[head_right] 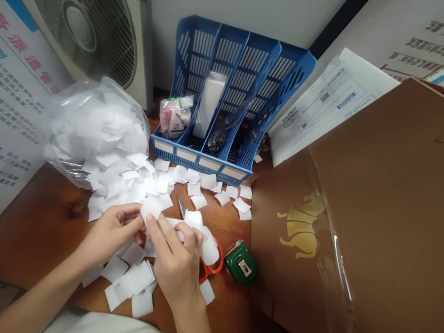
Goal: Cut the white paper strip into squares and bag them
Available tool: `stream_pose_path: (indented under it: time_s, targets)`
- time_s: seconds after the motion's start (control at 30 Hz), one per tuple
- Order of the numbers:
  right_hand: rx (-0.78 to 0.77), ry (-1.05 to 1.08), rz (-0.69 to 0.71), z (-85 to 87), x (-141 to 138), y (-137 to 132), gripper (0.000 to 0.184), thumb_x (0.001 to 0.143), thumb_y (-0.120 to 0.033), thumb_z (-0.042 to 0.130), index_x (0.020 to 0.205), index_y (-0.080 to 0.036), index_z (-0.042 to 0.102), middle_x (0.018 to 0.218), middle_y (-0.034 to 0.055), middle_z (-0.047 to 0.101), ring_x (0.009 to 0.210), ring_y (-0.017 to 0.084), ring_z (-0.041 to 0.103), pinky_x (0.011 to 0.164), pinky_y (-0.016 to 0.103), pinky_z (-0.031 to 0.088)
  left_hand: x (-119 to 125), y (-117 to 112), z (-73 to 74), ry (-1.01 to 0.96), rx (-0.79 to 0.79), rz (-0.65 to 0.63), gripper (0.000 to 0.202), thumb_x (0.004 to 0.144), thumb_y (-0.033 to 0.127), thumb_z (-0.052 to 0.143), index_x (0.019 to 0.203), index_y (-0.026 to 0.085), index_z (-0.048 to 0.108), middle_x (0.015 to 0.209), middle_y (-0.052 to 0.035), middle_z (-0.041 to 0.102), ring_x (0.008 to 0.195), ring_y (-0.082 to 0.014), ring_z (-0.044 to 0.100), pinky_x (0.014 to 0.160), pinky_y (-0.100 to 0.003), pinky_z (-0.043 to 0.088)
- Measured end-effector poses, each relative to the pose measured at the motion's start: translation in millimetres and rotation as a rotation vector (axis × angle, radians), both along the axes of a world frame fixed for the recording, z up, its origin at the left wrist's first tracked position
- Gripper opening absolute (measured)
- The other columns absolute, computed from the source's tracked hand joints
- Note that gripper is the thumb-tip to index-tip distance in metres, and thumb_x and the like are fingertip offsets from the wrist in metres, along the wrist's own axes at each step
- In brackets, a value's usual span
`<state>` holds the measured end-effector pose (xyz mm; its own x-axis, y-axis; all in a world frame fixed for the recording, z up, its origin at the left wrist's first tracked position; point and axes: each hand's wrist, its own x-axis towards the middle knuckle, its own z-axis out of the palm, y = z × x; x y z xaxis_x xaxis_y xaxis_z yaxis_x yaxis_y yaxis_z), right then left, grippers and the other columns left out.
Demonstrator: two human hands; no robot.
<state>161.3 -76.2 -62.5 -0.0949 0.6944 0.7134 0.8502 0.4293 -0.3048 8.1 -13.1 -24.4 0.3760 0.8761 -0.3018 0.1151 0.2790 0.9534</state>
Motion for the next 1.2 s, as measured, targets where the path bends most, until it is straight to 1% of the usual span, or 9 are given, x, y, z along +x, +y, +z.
stream_pose_path:
  time_s: [0.17, 0.3, 0.4, 0.47, 0.53, 0.63, 0.77, 0.97, 1.2]
  targets:
    - [-0.091, 0.382, 0.126, 1.8, -9.6, -3.4, 0.025, 0.09, -0.008, 0.062, 0.111, -0.021, 0.068, 0.092, 0.0063, 0.071, 0.1, 0.026, 0.061, 0.085, 0.045, 0.053, 2.1, -4.1, -4.9, 0.056, 0.104, 0.022, 0.023, 0.088, 0.032, 0.071, 0.102, 0.015, 0.076, 0.081, -0.0031, 0.072, 0.072, -0.0156, 0.07, 0.064, -0.02, 0.056]
    - [0.039, 0.551, -0.103, -8.4, -14.3, 2.2, 0.042, 0.089, 0.001, 0.065, 0.124, -0.02, 0.06, 0.101, 0.006, 0.069, 0.089, 0.017, 0.069, 0.074, 0.029, 0.061, 2.0, -6.4, -6.2, 0.119, 0.093, 0.052, 0.029, 0.088, 0.043, 0.073, 0.1, 0.016, 0.076, 0.08, -0.004, 0.073, 0.075, -0.0193, 0.075, 0.064, -0.022, 0.059]
    - [0.122, 0.377, -0.176, -14.9, -9.2, 5.5, 0.067, 0.089, 0.005, 0.061, 0.15, -0.015, 0.045, 0.115, 0.012, 0.07, 0.098, 0.019, 0.07, 0.077, 0.029, 0.063, -0.7, -4.6, -3.8, 0.171, 0.066, 0.157, 0.035, 0.087, 0.049, 0.074, 0.098, 0.016, 0.076, 0.081, -0.0053, 0.075, 0.072, -0.0204, 0.075, 0.06, -0.023, 0.059]
    - [0.128, 0.188, -0.148, -15.2, -5.1, 5.8, 0.071, 0.09, 0.008, 0.055, 0.156, -0.012, 0.039, 0.107, 0.0111, 0.074, 0.093, 0.02, 0.067, 0.076, 0.032, 0.061, -1.9, -3.1, -2.4, 0.198, 0.08, 0.198, 0.037, 0.086, 0.05, 0.075, 0.099, 0.016, 0.076, 0.079, -0.0049, 0.075, 0.066, -0.0183, 0.073, 0.057, -0.022, 0.057]
    - [0.106, 0.039, -0.139, -13.5, -3.3, 5.1, 0.065, 0.092, 0.007, 0.054, 0.153, -0.012, 0.046, 0.101, 0.0099, 0.077, 0.088, 0.022, 0.062, 0.072, 0.034, 0.055, -1.4, -2.1, -2.2, 0.185, 0.073, 0.2, 0.037, 0.085, 0.05, 0.075, 0.098, 0.015, 0.076, 0.076, -0.0044, 0.074, 0.062, -0.0165, 0.07, 0.055, -0.021, 0.056]
    - [0.054, -0.081, -0.161, -11.6, -5.0, 4.7, 0.046, 0.095, 0.001, 0.058, 0.134, -0.021, 0.067, 0.122, 0.0082, 0.076, 0.093, 0.025, 0.054, 0.074, 0.037, 0.047, 1.0, -1.5, -3.3, 0.076, 0.019, 0.14, 0.035, 0.084, 0.046, 0.076, 0.097, 0.013, 0.076, 0.076, -0.0042, 0.073, 0.062, -0.0153, 0.067, 0.055, -0.021, 0.055]
    - [0.036, -0.093, -0.237, -14.6, -7.6, 6.0, 0.042, 0.098, -0.003, 0.054, 0.124, -0.029, 0.075, 0.135, 0.007, 0.069, 0.107, 0.028, 0.052, 0.084, 0.043, 0.039, 1.7, -0.9, -1.8, -0.002, 0.003, 0.072, 0.035, 0.084, 0.045, 0.075, 0.097, 0.013, 0.078, 0.077, -0.0035, 0.072, 0.061, -0.0134, 0.062, 0.059, -0.022, 0.057]
    - [-0.076, -0.06, -0.22, -23.6, -5.1, 2.5, 0.053, 0.094, 0.0, 0.046, 0.126, -0.032, 0.074, 0.11, 0.0115, 0.065, 0.116, 0.03, 0.048, 0.103, 0.056, 0.032, 0.7, -0.3, 2.3, 0.036, -0.037, 0.076, 0.038, 0.082, 0.049, 0.077, 0.096, 0.014, 0.078, 0.073, -0.0016, 0.068, 0.061, -0.0134, 0.062, 0.058, -0.022, 0.056]
    - [-0.227, 0.097, -0.06, -9.4, 1.3, -1.1, 0.051, 0.09, -0.022, 0.049, 0.139, -0.018, 0.062, 0.116, 0.0148, 0.055, 0.113, 0.033, 0.05, 0.106, 0.062, 0.032, -0.5, -1.7, -6.8, 0.012, -0.05, 0.094, 0.028, 0.076, 0.034, 0.084, 0.094, 0.014, 0.076, 0.077, -0.0034, 0.072, 0.07, -0.0153, 0.067, 0.062, -0.02, 0.057]
